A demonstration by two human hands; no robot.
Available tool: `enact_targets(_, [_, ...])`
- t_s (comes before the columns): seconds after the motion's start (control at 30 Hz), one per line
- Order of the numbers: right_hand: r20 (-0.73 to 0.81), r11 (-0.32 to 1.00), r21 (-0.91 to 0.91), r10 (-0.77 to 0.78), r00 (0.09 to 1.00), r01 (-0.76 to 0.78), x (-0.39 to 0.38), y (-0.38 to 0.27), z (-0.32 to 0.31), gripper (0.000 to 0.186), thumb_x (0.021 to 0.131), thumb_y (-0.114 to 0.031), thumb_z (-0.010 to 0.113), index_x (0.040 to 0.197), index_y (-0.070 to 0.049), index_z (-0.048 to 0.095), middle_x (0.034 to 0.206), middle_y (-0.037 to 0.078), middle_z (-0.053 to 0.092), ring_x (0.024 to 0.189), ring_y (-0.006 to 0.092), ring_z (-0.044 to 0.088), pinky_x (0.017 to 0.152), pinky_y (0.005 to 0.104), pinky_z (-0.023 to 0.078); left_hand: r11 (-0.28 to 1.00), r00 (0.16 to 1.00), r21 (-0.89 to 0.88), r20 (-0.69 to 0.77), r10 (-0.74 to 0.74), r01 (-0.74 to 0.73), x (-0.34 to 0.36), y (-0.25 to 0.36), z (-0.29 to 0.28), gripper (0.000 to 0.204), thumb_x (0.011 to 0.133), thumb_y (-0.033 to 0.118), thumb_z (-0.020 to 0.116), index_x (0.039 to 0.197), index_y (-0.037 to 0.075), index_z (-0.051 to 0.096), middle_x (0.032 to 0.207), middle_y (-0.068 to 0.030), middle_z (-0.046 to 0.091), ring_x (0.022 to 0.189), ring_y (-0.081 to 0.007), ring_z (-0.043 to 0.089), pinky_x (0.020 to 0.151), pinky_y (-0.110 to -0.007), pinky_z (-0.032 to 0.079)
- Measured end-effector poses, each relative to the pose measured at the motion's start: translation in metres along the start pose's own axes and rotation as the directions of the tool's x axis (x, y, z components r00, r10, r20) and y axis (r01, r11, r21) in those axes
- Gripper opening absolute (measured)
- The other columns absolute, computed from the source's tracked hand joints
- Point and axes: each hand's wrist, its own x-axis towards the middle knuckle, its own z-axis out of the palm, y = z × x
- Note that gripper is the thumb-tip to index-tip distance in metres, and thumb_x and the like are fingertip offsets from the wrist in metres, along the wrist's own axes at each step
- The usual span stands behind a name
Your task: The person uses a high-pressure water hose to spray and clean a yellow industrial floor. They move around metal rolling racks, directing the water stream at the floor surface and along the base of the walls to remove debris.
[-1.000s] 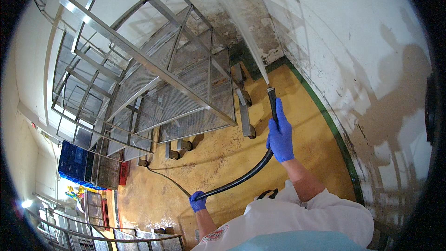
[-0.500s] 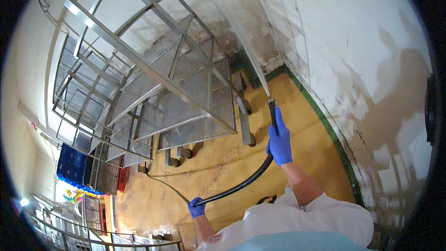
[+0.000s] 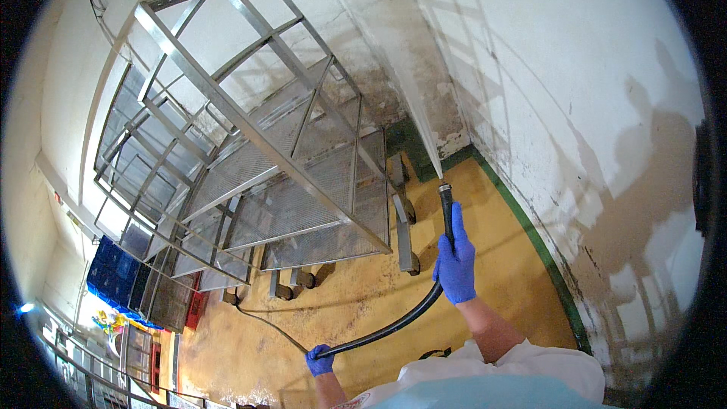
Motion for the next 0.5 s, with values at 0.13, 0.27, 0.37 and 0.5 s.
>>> enact_targets(0.13, [-0.021,0.992,0.071,0.108,0.994,-0.107,0.003,0.014,-0.004,0.058,0.079,0.002,0.037,0.134,-0.014,0.025,0.063,0.003,0.046,0.042,0.0084,0.038,0.039,0.0253,0.037,0.999,0.999,0.049,-0.034,-0.002,0.004,0.005,-0.003,-0.001,0.033,0.068,0.027,0.04,0.038,0.021,0.027,0.035,0.0056,0.034,0.034,-0.011,0.04,0.043,-0.023,0.036])
enact_targets(0.27, [-0.049,0.943,0.212,0.274,0.961,-0.258,0.002,0.019,-0.012,0.058,0.082,0.001,0.036,0.134,-0.019,0.023,0.056,-0.001,0.037,0.033,0.0072,0.034,0.029,0.0248,0.034,0.993,0.997,0.113,-0.062,0.054,-0.047,0.002,-0.016,0.0,0.032,0.068,0.03,0.04,0.04,0.021,0.029,0.037,0.0056,0.036,0.038,-0.0109,0.041,0.045,-0.025,0.035])
enact_targets(0.37, [-0.058,0.964,0.174,0.216,0.975,-0.203,-0.002,0.015,-0.009,0.058,0.082,0.001,0.036,0.134,-0.019,0.023,0.059,-0.002,0.037,0.033,0.0066,0.035,0.028,0.0229,0.035,0.982,0.998,0.187,-0.057,0.038,-0.027,-0.007,-0.009,-0.002,0.033,0.07,0.032,0.039,0.041,0.021,0.03,0.038,0.006,0.037,0.04,-0.0108,0.042,0.049,-0.026,0.036])
enact_targets(0.5, [-0.072,0.955,0.181,0.25,0.966,-0.234,0.002,0.018,-0.004,0.057,0.082,0.001,0.036,0.134,-0.018,0.023,0.059,-0.002,0.036,0.033,0.0065,0.034,0.028,0.0227,0.034,0.994,1.0,0.113,-0.011,0.008,-0.007,-0.002,0.006,-0.006,0.033,0.07,0.034,0.039,0.041,0.021,0.03,0.039,0.0065,0.037,0.042,-0.0103,0.043,0.052,-0.026,0.036])
